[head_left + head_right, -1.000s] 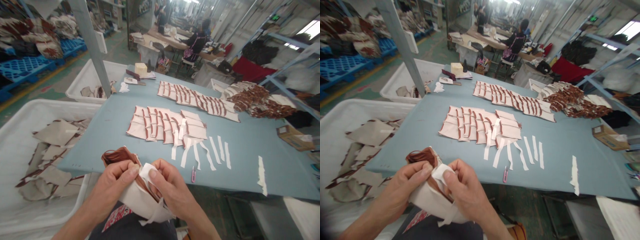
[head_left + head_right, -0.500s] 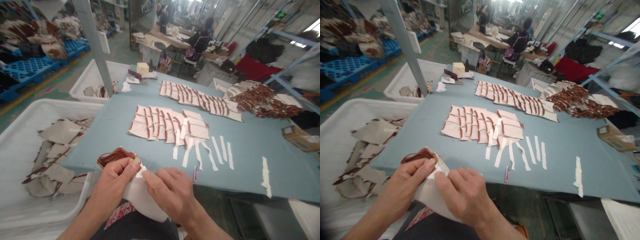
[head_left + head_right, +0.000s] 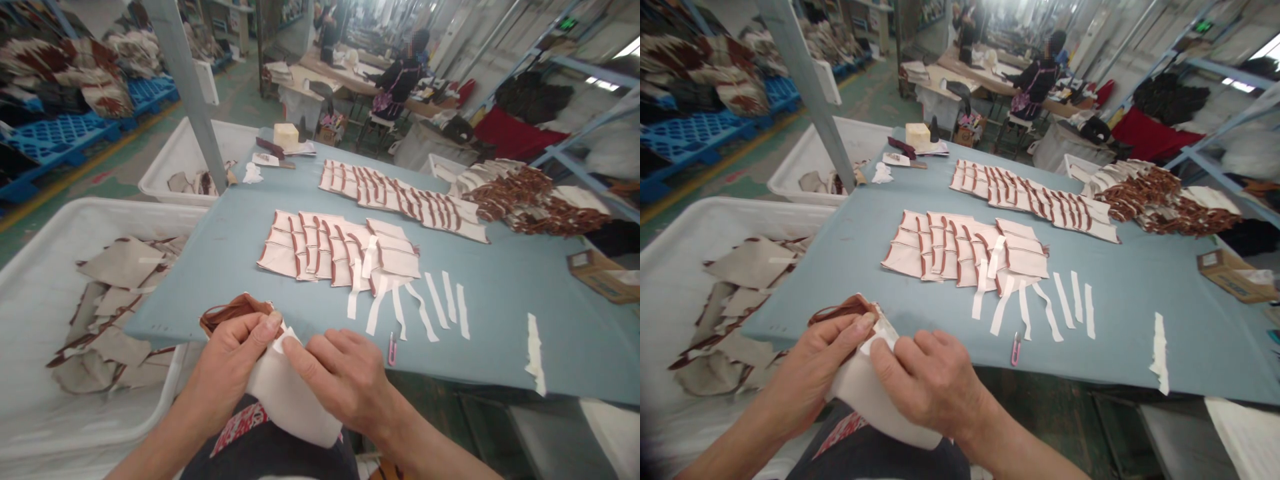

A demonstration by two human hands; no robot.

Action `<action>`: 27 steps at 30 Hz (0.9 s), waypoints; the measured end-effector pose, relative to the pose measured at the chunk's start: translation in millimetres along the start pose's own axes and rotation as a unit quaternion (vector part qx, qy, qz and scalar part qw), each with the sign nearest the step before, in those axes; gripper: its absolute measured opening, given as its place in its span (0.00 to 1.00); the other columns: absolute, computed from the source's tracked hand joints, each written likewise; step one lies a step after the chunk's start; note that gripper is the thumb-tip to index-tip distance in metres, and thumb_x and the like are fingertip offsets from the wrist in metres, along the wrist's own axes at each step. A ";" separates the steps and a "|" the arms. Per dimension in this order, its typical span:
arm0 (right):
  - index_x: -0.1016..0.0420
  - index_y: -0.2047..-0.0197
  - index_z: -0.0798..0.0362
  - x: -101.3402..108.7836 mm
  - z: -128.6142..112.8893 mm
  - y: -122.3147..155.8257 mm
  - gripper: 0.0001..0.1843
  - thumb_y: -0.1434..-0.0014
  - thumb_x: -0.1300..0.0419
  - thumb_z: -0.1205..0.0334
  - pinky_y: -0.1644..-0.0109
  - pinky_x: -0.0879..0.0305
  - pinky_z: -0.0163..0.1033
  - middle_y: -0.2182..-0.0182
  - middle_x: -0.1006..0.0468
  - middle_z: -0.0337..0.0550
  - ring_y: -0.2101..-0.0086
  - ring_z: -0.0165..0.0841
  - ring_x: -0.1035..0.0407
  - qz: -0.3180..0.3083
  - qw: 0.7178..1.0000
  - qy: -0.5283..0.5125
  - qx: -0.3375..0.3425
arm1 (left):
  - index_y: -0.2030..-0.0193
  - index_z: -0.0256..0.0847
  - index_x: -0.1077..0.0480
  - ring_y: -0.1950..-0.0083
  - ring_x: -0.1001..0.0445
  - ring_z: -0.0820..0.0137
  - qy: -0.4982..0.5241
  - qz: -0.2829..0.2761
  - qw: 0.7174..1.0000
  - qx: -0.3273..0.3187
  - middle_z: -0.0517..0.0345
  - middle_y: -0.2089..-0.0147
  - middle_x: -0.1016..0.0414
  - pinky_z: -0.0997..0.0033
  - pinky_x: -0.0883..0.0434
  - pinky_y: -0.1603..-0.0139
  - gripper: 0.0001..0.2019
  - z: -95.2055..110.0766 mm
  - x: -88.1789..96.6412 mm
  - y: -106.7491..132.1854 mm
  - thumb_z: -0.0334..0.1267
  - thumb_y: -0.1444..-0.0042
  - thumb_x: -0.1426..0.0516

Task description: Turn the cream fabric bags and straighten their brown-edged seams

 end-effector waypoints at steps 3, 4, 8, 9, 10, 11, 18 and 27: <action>0.17 0.51 0.59 -3.0 3.6 -2.1 0.18 0.19 0.51 0.72 0.73 0.46 0.45 0.77 0.28 0.37 0.76 0.34 0.39 -0.003 1.000 0.002 0.015 | 0.70 0.37 0.25 0.74 0.37 0.75 0.028 -0.006 0.999 0.020 0.62 0.75 0.29 0.79 0.40 0.75 0.36 -0.2 -0.1 -3.9 0.74 0.55 0.28; 0.17 0.51 0.59 -4.2 5.1 -2.8 0.19 0.19 0.51 0.73 0.73 0.46 0.45 0.77 0.28 0.37 0.76 0.34 0.39 -0.005 1.000 0.002 0.021 | 0.69 0.37 0.25 0.74 0.37 0.74 0.038 -0.007 0.999 0.026 0.61 0.74 0.28 0.79 0.39 0.75 0.37 0.3 -0.5 -5.2 0.74 0.57 0.27; 0.17 0.51 0.60 -6.8 11.7 -4.1 0.18 0.20 0.49 0.72 0.71 0.47 0.43 0.76 0.28 0.37 0.75 0.34 0.39 -0.015 0.999 0.006 0.049 | 0.71 0.37 0.26 0.74 0.37 0.74 0.055 -0.025 0.997 0.039 0.62 0.75 0.29 0.79 0.39 0.75 0.38 2.0 -1.1 -9.4 0.75 0.60 0.26; 0.17 0.51 0.59 -6.7 13.0 -4.1 0.17 0.20 0.49 0.72 0.71 0.47 0.43 0.76 0.28 0.37 0.75 0.33 0.38 -0.015 0.998 0.008 0.059 | 0.71 0.37 0.27 0.74 0.37 0.74 0.056 -0.034 0.997 0.041 0.62 0.75 0.29 0.79 0.39 0.75 0.38 1.9 -0.2 -10.0 0.75 0.59 0.26; 0.17 0.51 0.59 -6.4 14.2 -4.0 0.16 0.20 0.48 0.72 0.71 0.47 0.43 0.76 0.28 0.37 0.74 0.33 0.39 -0.016 0.998 0.010 0.068 | 0.71 0.38 0.27 0.75 0.37 0.74 0.057 -0.044 0.996 0.043 0.62 0.76 0.30 0.79 0.39 0.75 0.38 1.6 1.3 -10.3 0.75 0.60 0.26; 0.17 0.50 0.59 -5.9 15.3 -3.9 0.15 0.21 0.47 0.72 0.71 0.47 0.43 0.76 0.28 0.37 0.74 0.33 0.39 -0.019 0.997 0.012 0.075 | 0.71 0.38 0.27 0.75 0.36 0.74 0.057 -0.053 0.996 0.046 0.63 0.76 0.30 0.79 0.39 0.75 0.37 1.4 3.4 -10.3 0.74 0.61 0.25; 0.18 0.48 0.59 -5.0 16.1 -6.3 0.11 0.25 0.43 0.72 0.71 0.49 0.45 0.76 0.28 0.37 0.74 0.35 0.39 -0.035 0.997 0.005 0.074 | 0.62 0.37 0.21 0.69 0.31 0.72 0.020 -0.125 0.992 0.011 0.60 0.67 0.24 0.77 0.34 0.68 0.31 5.9 19.0 -9.8 0.64 0.55 0.23; 0.19 0.47 0.58 -16.5 -6.8 8.4 0.12 0.23 0.42 0.62 0.69 0.44 0.44 0.75 0.21 0.39 0.74 0.36 0.32 -0.054 0.998 -0.006 -0.035 | 0.68 0.39 0.23 0.71 0.32 0.71 -0.033 -0.045 0.998 -0.032 0.61 0.70 0.25 0.74 0.34 0.69 0.18 13.1 17.2 -18.2 0.50 0.53 0.27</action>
Point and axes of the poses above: each hand's wrist, its own y-axis away from the middle knuckle, its own x-axis out of the back of the hand, z = x × y, the point moved 2 cm from there along -y, towards the middle knuckle
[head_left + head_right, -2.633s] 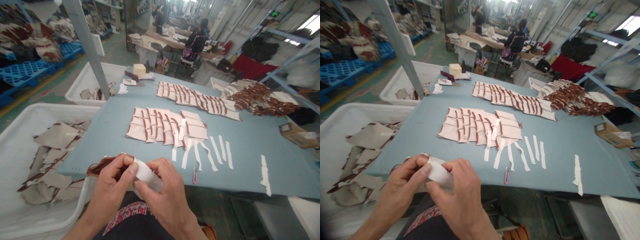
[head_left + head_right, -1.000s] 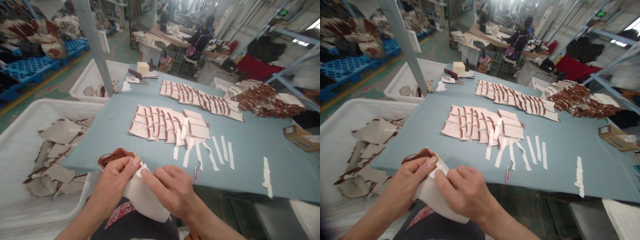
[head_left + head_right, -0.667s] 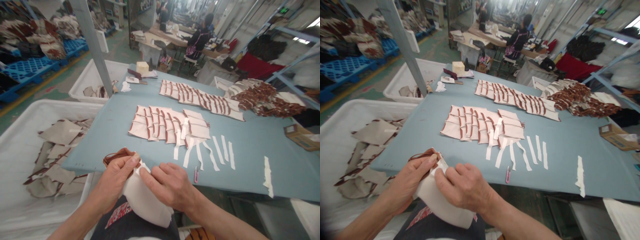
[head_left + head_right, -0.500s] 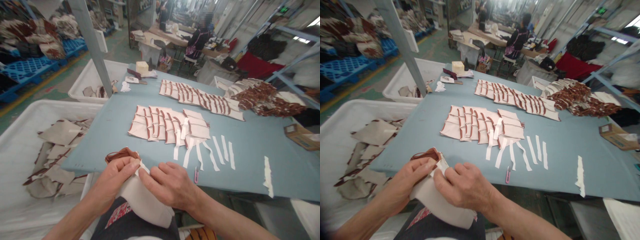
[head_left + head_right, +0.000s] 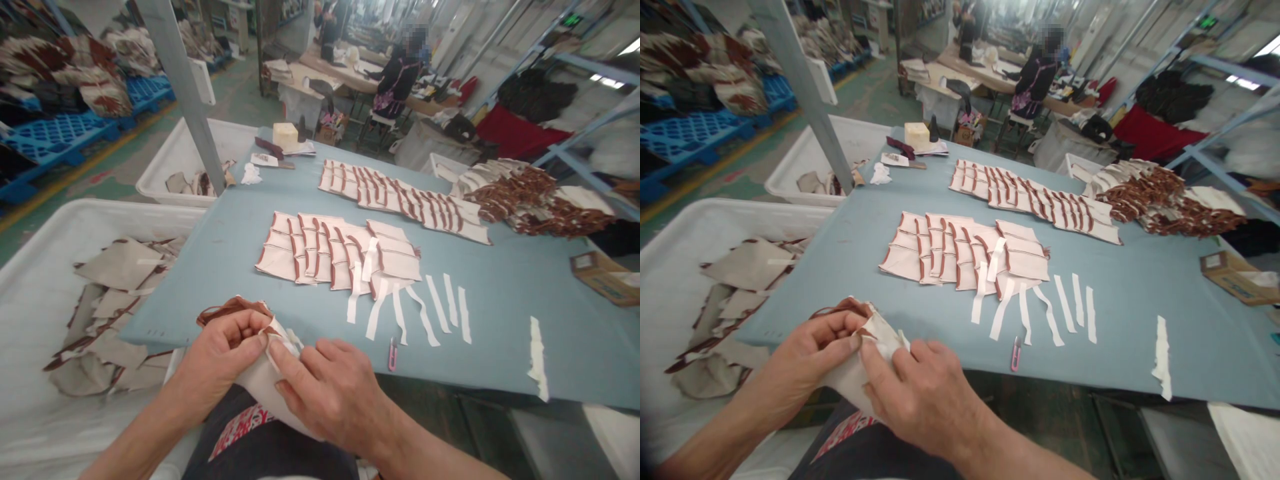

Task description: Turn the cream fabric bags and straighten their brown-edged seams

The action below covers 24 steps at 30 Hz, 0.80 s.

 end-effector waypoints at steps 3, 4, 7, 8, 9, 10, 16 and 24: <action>0.24 0.66 0.51 -0.7 -8.3 22.0 0.13 0.27 0.38 0.62 0.70 0.44 0.43 0.78 0.22 0.39 0.77 0.34 0.30 -0.045 0.997 -0.042 -0.042 | 0.68 0.39 0.21 0.72 0.31 0.70 -0.030 0.013 0.999 -0.010 0.60 0.71 0.23 0.74 0.34 0.70 0.15 8.3 4.0 -0.6 0.48 0.53 0.29; 0.26 0.70 0.50 2.2 -8.4 27.4 0.15 0.28 0.37 0.61 0.72 0.44 0.42 0.80 0.22 0.38 0.79 0.33 0.30 -0.057 0.994 -0.070 -0.059 | 0.69 0.39 0.21 0.72 0.31 0.70 -0.039 0.016 0.999 -0.017 0.59 0.71 0.23 0.74 0.34 0.70 0.14 12.1 5.1 -0.4 0.48 0.53 0.29; 0.25 0.66 0.51 20.4 2.4 28.6 0.14 0.27 0.38 0.58 0.75 0.43 0.38 0.80 0.23 0.34 0.82 0.29 0.31 -0.056 0.978 -0.160 -0.124 | 0.70 0.39 0.20 0.71 0.29 0.70 -0.062 0.016 0.997 -0.036 0.59 0.70 0.22 0.75 0.33 0.69 0.12 23.3 4.7 0.8 0.47 0.52 0.31; 0.24 0.64 0.51 27.8 8.6 23.8 0.12 0.26 0.37 0.58 0.74 0.42 0.36 0.80 0.23 0.33 0.82 0.28 0.31 -0.036 0.974 -0.172 -0.145 | 0.70 0.39 0.20 0.71 0.29 0.70 -0.070 0.014 0.997 -0.041 0.59 0.69 0.21 0.75 0.33 0.69 0.12 26.3 3.2 1.2 0.47 0.51 0.31; 0.24 0.62 0.51 34.3 15.1 17.2 0.10 0.27 0.37 0.59 0.73 0.41 0.36 0.78 0.23 0.33 0.81 0.28 0.31 -0.013 0.972 -0.166 -0.167 | 0.70 0.39 0.19 0.71 0.28 0.70 -0.079 0.011 0.996 -0.047 0.58 0.69 0.21 0.75 0.32 0.70 0.12 28.8 1.3 1.6 0.46 0.50 0.32; 0.24 0.61 0.51 39.0 21.0 9.5 0.08 0.27 0.36 0.60 0.72 0.40 0.35 0.76 0.22 0.34 0.79 0.28 0.31 0.017 0.971 -0.153 -0.184 | 0.69 0.39 0.19 0.71 0.28 0.70 -0.089 0.008 0.994 -0.056 0.58 0.69 0.21 0.76 0.32 0.70 0.11 30.7 -0.9 2.0 0.46 0.50 0.32; 0.23 0.57 0.50 13.9 30.0 -26.3 0.08 0.34 0.30 0.58 0.63 0.35 0.37 0.67 0.19 0.39 0.69 0.33 0.28 0.061 0.924 -0.251 -0.282 | 0.66 0.41 0.18 0.69 0.26 0.69 -0.128 0.009 0.987 -0.095 0.59 0.67 0.20 0.76 0.32 0.69 0.11 25.1 -8.4 7.0 0.46 0.43 0.35; 0.34 0.60 0.47 -22.6 11.3 -16.2 0.15 0.24 0.45 0.48 0.65 0.40 0.37 0.70 0.34 0.33 0.70 0.32 0.39 -0.022 0.758 -0.548 -0.353 | 0.71 0.42 0.26 0.75 0.37 0.73 -0.135 0.062 0.982 -0.119 0.67 0.76 0.32 0.77 0.40 0.75 0.09 9.9 -22.5 24.6 0.42 0.43 0.40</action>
Point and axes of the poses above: each hand's wrist, its own y-axis away from the middle knuckle, its own x-axis out of the back of the hand, z = x × y, the point moved 2 cm from there along -y, towards the middle knuckle
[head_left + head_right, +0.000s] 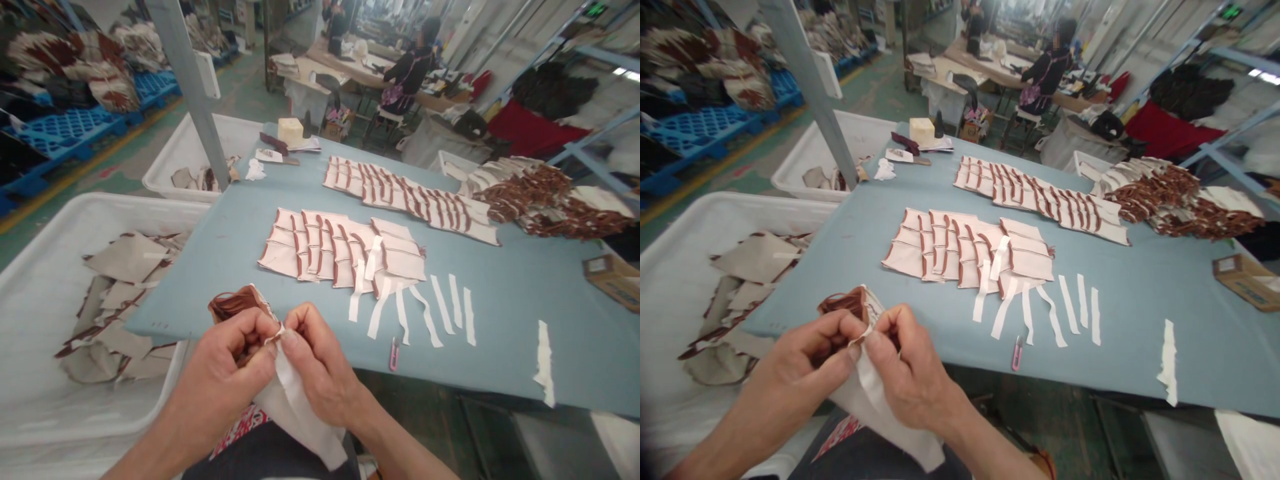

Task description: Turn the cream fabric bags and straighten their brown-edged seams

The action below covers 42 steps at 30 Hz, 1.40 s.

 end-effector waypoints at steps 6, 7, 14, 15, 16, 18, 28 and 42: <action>0.35 0.56 0.47 -6.6 11.0 2.0 0.12 0.22 0.50 0.50 0.63 0.36 0.37 0.68 0.33 0.35 0.68 0.33 0.37 0.047 0.998 -0.017 0.026 | 0.72 0.44 0.29 0.75 0.37 0.72 -0.035 0.001 0.999 -0.034 0.67 0.75 0.34 0.74 0.40 0.75 0.07 7.7 0.6 -3.7 0.40 0.45 0.44; 0.35 0.55 0.47 -7.1 11.5 0.1 0.10 0.23 0.50 0.52 0.63 0.35 0.37 0.68 0.32 0.35 0.69 0.33 0.36 0.052 0.998 -0.002 0.026 | 0.72 0.44 0.30 0.75 0.36 0.71 -0.063 -0.001 0.997 -0.046 0.66 0.75 0.34 0.73 0.40 0.74 0.07 10.0 0.5 -5.8 0.40 0.45 0.44; 0.35 0.55 0.47 -4.8 13.1 -19.4 0.04 0.31 0.50 0.61 0.60 0.31 0.41 0.65 0.22 0.40 0.66 0.37 0.27 0.040 0.988 0.147 0.023 | 0.68 0.46 0.31 0.74 0.30 0.65 -0.247 0.016 0.967 -0.067 0.63 0.75 0.27 0.66 0.39 0.68 0.07 11.8 -8.2 -14.2 0.41 0.44 0.48; 0.36 0.57 0.46 -3.4 13.1 -22.0 0.03 0.31 0.50 0.61 0.61 0.32 0.40 0.66 0.23 0.39 0.67 0.37 0.28 0.020 0.986 0.165 0.022 | 0.67 0.46 0.32 0.74 0.30 0.65 -0.247 0.010 0.967 -0.057 0.63 0.75 0.28 0.66 0.40 0.68 0.06 9.3 -8.8 -14.6 0.41 0.44 0.48; 0.37 0.58 0.46 -1.7 12.7 -24.3 0.03 0.32 0.51 0.62 0.62 0.32 0.40 0.67 0.24 0.39 0.68 0.37 0.28 -0.002 0.983 0.184 0.024 | 0.67 0.47 0.33 0.74 0.31 0.65 -0.238 0.004 0.970 -0.049 0.65 0.76 0.29 0.66 0.40 0.69 0.05 6.9 -8.8 -15.1 0.41 0.44 0.48; 0.38 0.59 0.45 2.2 10.9 -28.6 0.05 0.35 0.51 0.65 0.63 0.34 0.39 0.69 0.24 0.37 0.69 0.37 0.29 -0.040 0.971 0.234 0.037 | 0.68 0.47 0.35 0.74 0.35 0.67 -0.193 -0.012 0.980 -0.038 0.67 0.76 0.34 0.68 0.41 0.70 0.04 3.1 -7.1 -16.9 0.41 0.45 0.47; 0.27 0.63 0.50 23.8 -2.6 -48.6 0.08 0.34 0.46 0.67 0.63 0.38 0.40 0.70 0.20 0.43 0.69 0.37 0.27 -0.002 0.906 0.399 0.140 | 0.67 0.45 0.35 0.75 0.43 0.73 0.016 -0.155 0.987 0.032 0.70 0.75 0.40 0.75 0.43 0.74 0.10 3.8 2.1 -21.9 0.48 0.47 0.43; 0.22 0.58 0.50 42.0 -54.5 -28.8 0.21 0.33 0.32 0.39 0.61 0.35 0.39 0.72 0.24 0.35 0.71 0.32 0.30 -0.097 0.899 0.306 0.298 | 0.70 0.44 0.30 0.71 0.39 0.70 -0.085 -0.196 0.975 -0.058 0.65 0.72 0.36 0.73 0.39 0.72 0.10 51.4 16.1 -13.5 0.45 0.41 0.40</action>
Point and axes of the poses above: each hand's wrist, its own y-axis away from the middle knuckle, its own x-axis out of the back of the hand, z = x × y, the point moved 2 cm from there along -y, towards the middle knuckle
